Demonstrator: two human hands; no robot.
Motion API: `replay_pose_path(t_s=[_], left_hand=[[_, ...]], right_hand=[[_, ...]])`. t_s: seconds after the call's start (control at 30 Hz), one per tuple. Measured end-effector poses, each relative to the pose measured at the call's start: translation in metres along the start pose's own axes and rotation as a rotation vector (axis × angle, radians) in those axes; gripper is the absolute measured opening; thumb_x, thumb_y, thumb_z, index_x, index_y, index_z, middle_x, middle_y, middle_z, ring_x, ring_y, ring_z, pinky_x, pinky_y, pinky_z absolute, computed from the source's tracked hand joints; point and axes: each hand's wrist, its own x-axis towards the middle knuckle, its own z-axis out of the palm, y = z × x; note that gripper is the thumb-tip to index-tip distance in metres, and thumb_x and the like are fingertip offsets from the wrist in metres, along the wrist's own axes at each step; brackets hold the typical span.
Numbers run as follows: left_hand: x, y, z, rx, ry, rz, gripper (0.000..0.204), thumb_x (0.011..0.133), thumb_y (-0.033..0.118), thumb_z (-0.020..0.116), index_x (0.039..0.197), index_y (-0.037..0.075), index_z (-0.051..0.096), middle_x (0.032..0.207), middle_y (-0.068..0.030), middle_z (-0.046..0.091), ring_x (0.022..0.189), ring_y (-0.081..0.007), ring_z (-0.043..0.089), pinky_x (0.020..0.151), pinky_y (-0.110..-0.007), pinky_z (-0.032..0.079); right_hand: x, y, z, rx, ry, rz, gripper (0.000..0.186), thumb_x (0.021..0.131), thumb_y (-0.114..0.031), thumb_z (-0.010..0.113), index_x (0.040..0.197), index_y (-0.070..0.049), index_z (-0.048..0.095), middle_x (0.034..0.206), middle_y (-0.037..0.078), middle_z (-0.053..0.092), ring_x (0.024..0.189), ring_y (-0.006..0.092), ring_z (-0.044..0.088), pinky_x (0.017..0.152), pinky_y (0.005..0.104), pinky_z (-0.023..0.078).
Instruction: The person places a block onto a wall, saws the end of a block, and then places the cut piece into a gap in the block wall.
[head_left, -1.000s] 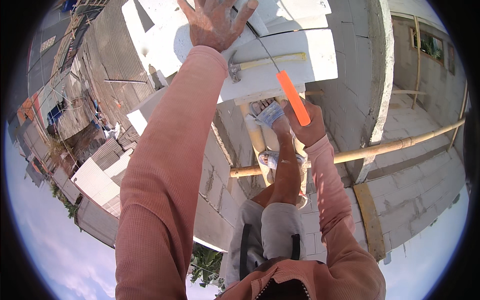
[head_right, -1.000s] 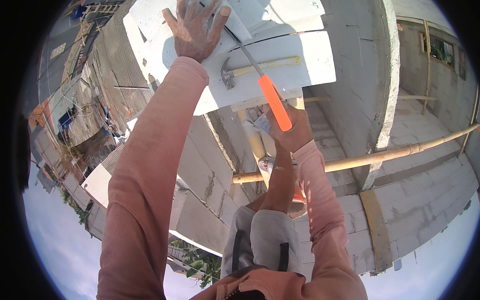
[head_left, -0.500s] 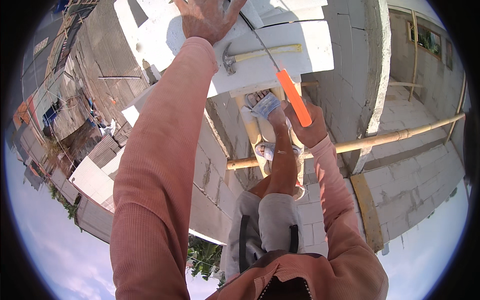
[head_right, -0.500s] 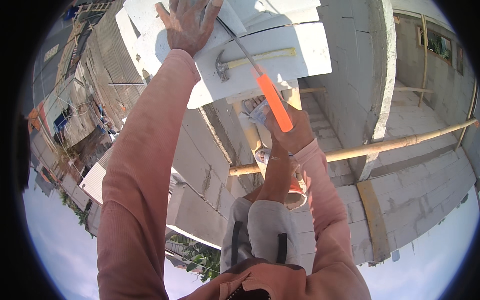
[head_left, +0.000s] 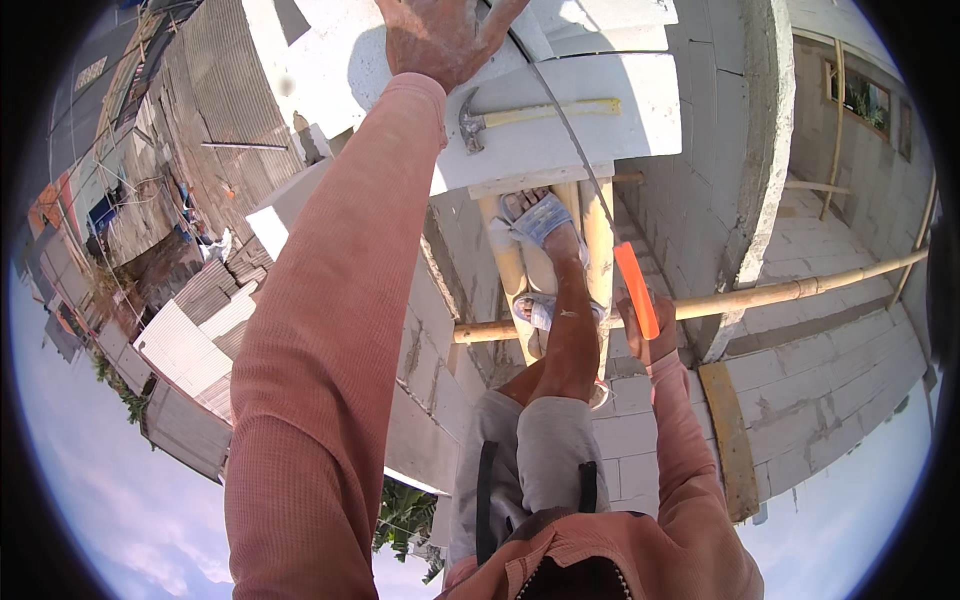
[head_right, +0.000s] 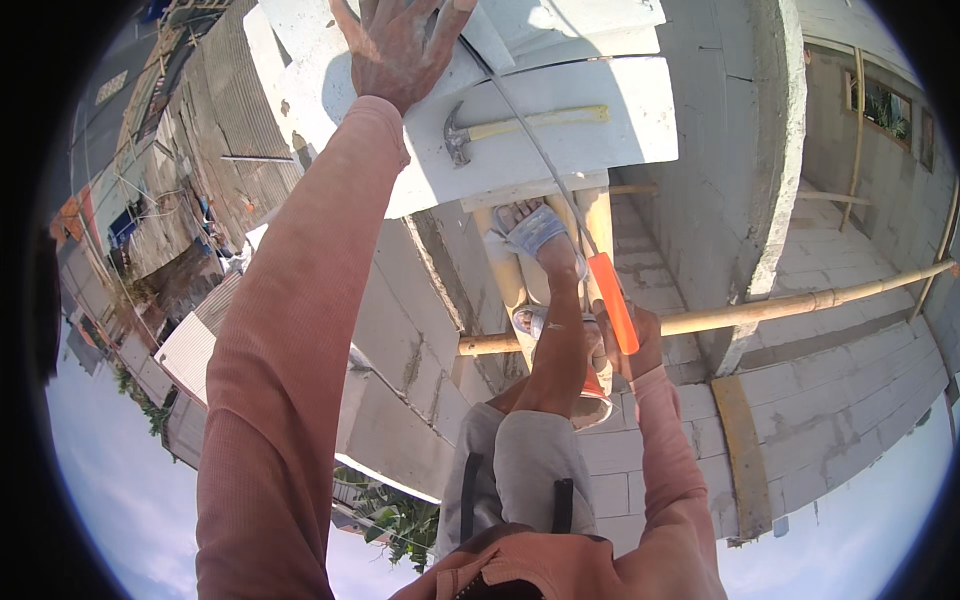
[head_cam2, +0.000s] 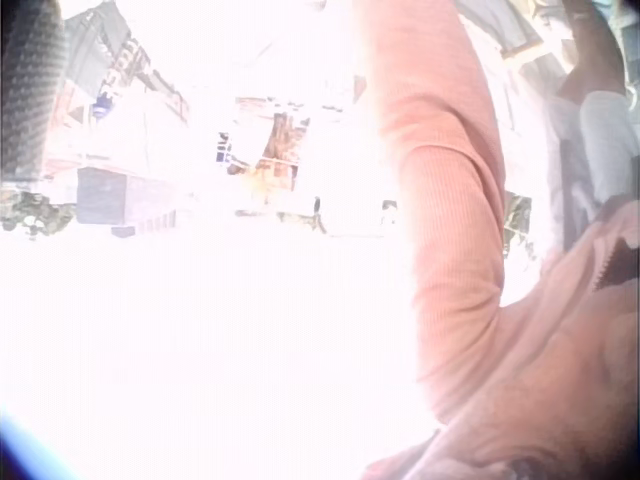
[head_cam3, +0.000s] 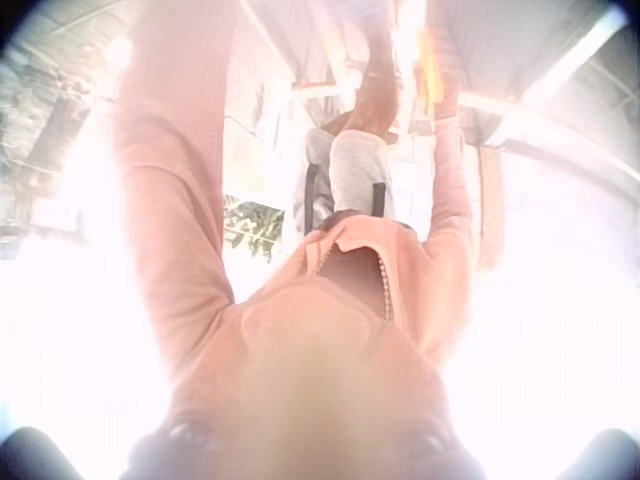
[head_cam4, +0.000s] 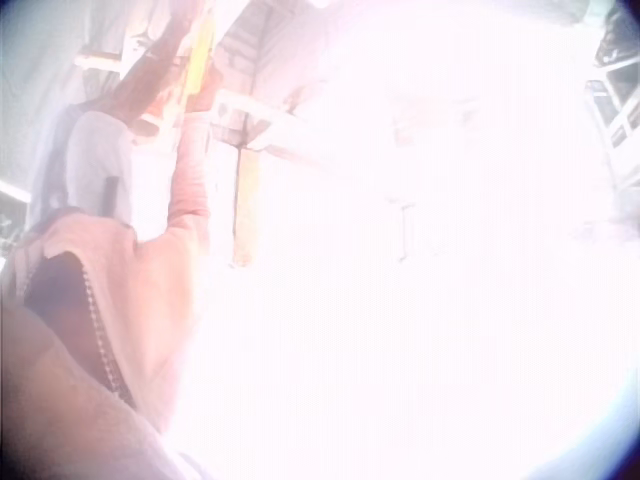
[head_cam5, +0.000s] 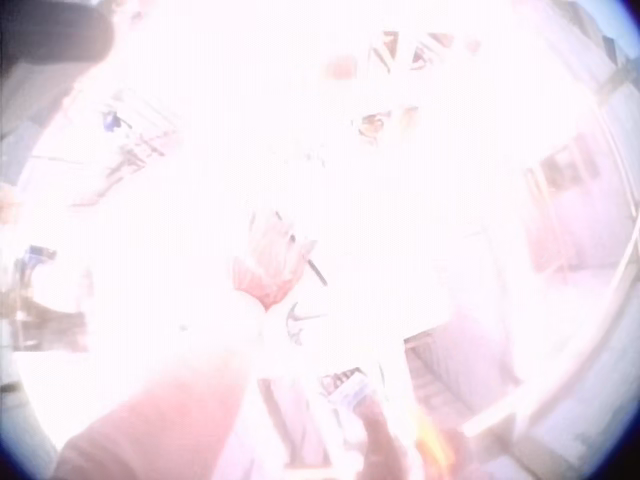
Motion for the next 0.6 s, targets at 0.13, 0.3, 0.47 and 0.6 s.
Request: replay_pose_path(t_s=[0.13,0.3,0.47,0.6], left_hand=[[0.008,0.012,0.005,-0.03,0.052,0.014,0.042,0.092,0.027,0.063,0.134,0.022,0.062,0.135,-0.0158,0.06,0.133,-0.0376,0.05,0.12,-0.061,0.026],[-0.016,-0.007,-0.013,0.022,-0.007,0.024,0.041,0.092,0.027,0.063,0.133,0.022,0.063,0.133,-0.0167,0.06,0.132,-0.0374,0.051,0.119,-0.06,0.028],[-0.005,-0.004,-0.008,0.022,0.031,0.024,0.039,0.092,0.026,0.064,0.131,0.021,0.064,0.132,-0.0177,0.06,0.132,-0.0371,0.051,0.119,-0.059,0.029],[-0.005,0.017,-0.016,0.039,0.181,-0.018,0.034,0.09,0.024,0.066,0.124,0.021,0.069,0.129,-0.0184,0.061,0.128,-0.04,0.053,0.115,-0.059,0.034]], right_hand=[[0.092,-0.013,0.009,0.092,-0.149,0.007,0.03,0.099,-0.024,0.066,0.084,0.0,0.058,0.065,0.009,0.054,0.057,0.017,0.047,0.055,0.0344,0.043],[0.042,-0.004,0.01,-0.048,-0.206,-0.035,0.025,0.097,-0.02,0.069,0.087,0.001,0.06,0.065,0.006,0.053,0.06,0.0139,0.044,0.055,0.0341,0.042],[0.052,0.008,-0.002,-0.02,-0.308,0.237,0.029,0.097,-0.03,0.067,0.096,-0.001,0.068,0.064,0.015,0.059,0.054,0.0251,0.053,0.054,0.036,0.046],[0.104,-0.012,0.022,0.165,-0.171,0.05,0.03,0.099,-0.022,0.066,0.082,0.001,0.058,0.063,-0.001,0.049,0.058,0.0095,0.038,0.052,0.0324,0.036]])
